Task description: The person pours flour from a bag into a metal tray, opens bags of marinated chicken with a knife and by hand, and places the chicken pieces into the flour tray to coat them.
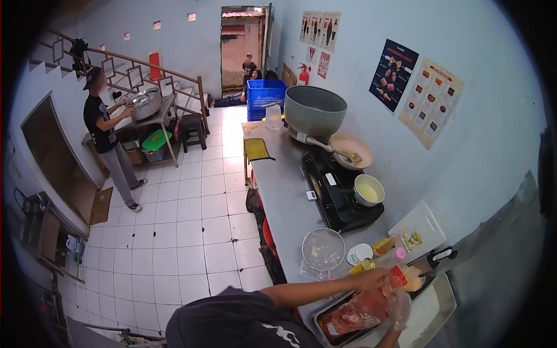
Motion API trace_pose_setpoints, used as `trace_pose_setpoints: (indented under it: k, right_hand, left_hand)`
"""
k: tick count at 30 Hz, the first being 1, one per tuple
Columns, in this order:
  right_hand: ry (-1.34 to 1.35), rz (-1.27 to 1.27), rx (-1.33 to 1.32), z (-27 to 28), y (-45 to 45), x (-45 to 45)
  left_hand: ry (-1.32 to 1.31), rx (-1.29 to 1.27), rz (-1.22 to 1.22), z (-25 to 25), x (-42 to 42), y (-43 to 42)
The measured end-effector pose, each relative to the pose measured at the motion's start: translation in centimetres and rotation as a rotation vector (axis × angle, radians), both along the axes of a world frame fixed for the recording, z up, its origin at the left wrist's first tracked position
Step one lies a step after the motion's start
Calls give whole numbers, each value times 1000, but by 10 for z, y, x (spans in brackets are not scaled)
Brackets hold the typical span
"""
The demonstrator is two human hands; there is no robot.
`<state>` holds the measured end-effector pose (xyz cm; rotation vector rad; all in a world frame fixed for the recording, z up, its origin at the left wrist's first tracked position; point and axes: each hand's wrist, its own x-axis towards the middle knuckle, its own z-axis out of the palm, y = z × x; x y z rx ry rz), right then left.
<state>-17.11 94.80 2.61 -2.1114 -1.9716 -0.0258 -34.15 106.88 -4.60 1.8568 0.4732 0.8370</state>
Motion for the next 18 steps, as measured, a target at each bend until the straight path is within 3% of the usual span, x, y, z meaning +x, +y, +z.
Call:
trace_pose_setpoints:
  k: [2,3,5,7,8,9,10,11,12,15,16,18]
  right_hand:
    - [99,-22,95,16,-12,-2]
    - [197,-51,198,24,-18,-4]
    - [333,-87,209,48,-35,-30]
    - [466,-116,224,45,-35,-44]
    - [584,2,227,27,-37,-43]
    - [704,121,231,16,-35,-47]
    - [709,116,229,17,-31,-65]
    - [916,139,134,24,-31,-93]
    - [1121,153,31,30,-34,-114]
    - [1277,197,-168,6,-13,-143]
    - [1280,187,-165,13,-6,-155]
    - [1020,355,-369,27,8,-175]
  left_hand:
    - [-132,-29,-66,-32,-60,-30]
    - [-37,-340,-219,-31,-105,-46]
    - [-1,-607,-368,-116,-188,-68]
    - [193,-798,-178,-182,-277,-111]
    - [381,-731,-33,-197,-317,-139]
    - [357,-780,-58,-218,-350,-159]
    - [281,-903,40,-211,-373,-182]
    - [307,-1053,86,-161,-384,-196]
    - [295,-1114,92,-147,-391,-209]
    - [268,-1171,51,-153,-398,-227]
    - [271,-1187,26,-164,-397,-226]
    - [296,-1218,-51,-187,-395,-215]
